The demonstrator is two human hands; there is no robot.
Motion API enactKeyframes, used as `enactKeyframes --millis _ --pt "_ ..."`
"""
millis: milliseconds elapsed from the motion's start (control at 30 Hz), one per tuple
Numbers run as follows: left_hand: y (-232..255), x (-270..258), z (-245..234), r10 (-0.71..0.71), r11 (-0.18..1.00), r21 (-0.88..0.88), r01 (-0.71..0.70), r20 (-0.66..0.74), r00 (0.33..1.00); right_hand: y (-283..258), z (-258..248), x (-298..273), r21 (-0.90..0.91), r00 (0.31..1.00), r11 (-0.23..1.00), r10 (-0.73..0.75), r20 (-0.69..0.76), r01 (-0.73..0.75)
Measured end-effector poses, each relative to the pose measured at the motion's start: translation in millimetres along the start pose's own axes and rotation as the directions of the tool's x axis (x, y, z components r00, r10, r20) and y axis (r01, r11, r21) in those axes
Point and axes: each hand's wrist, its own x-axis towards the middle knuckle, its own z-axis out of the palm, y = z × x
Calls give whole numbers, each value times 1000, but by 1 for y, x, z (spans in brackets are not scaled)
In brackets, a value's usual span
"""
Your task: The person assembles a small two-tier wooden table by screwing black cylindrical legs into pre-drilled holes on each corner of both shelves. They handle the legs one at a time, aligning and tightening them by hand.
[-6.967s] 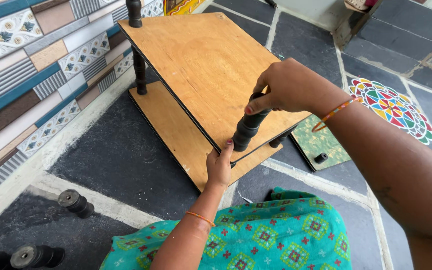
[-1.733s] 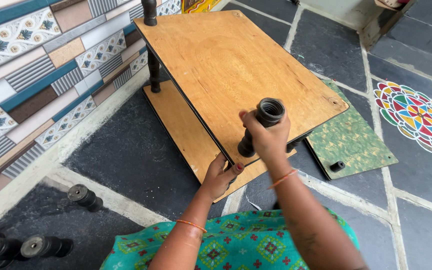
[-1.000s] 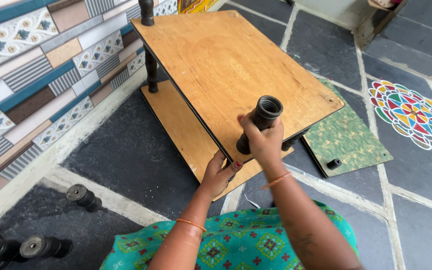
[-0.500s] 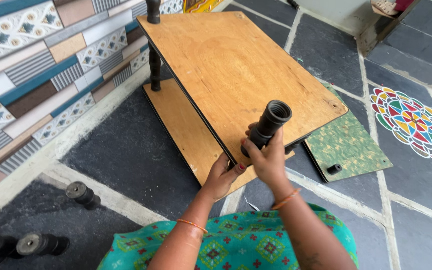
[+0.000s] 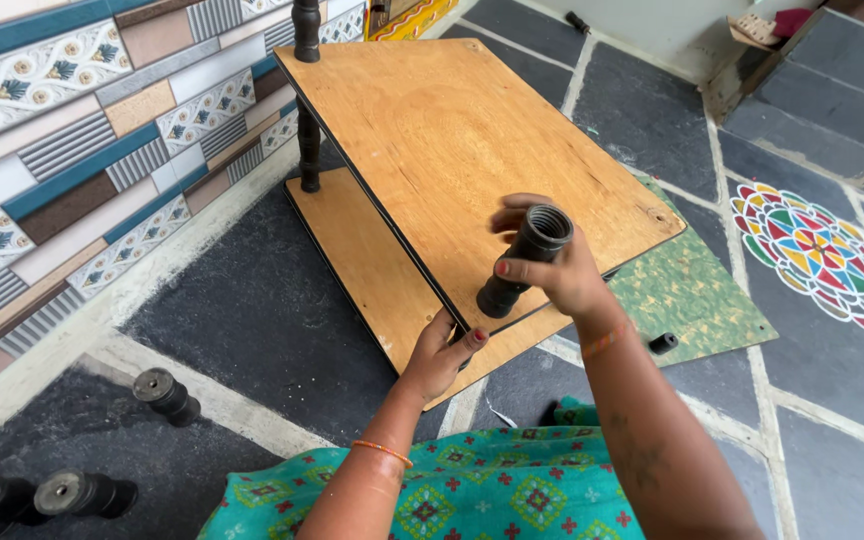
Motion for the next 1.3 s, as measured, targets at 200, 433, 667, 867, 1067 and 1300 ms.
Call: enactKeyframes --millis 200,433,667,867,1067,1300 --pt "-5 4 -1 -76 981 -175 82 38 996 8 21 4 242 993 969 -32 -113 58" --pt "-13 3 0 -71 971 -226 76 27 997 16 62 -1 -127 767 992 -94 -635 16" --pt "3 -3 6 20 1000 -4 -21 -37 999 -4 51 -3 40 889 998 -32 -457 56" --pt "11 -3 7 19 1000 -3 -19 -34 999 -33 0 15 -179 990 974 -138 31 141" --pt "3 3 2 -31 998 -60 32 4 999 -17 8 16 164 992 978 -128 -20 130" --pt "-13 2 -2 -40 994 -103 39 -4 999 -9 34 9 -46 902 993 -117 -416 107"
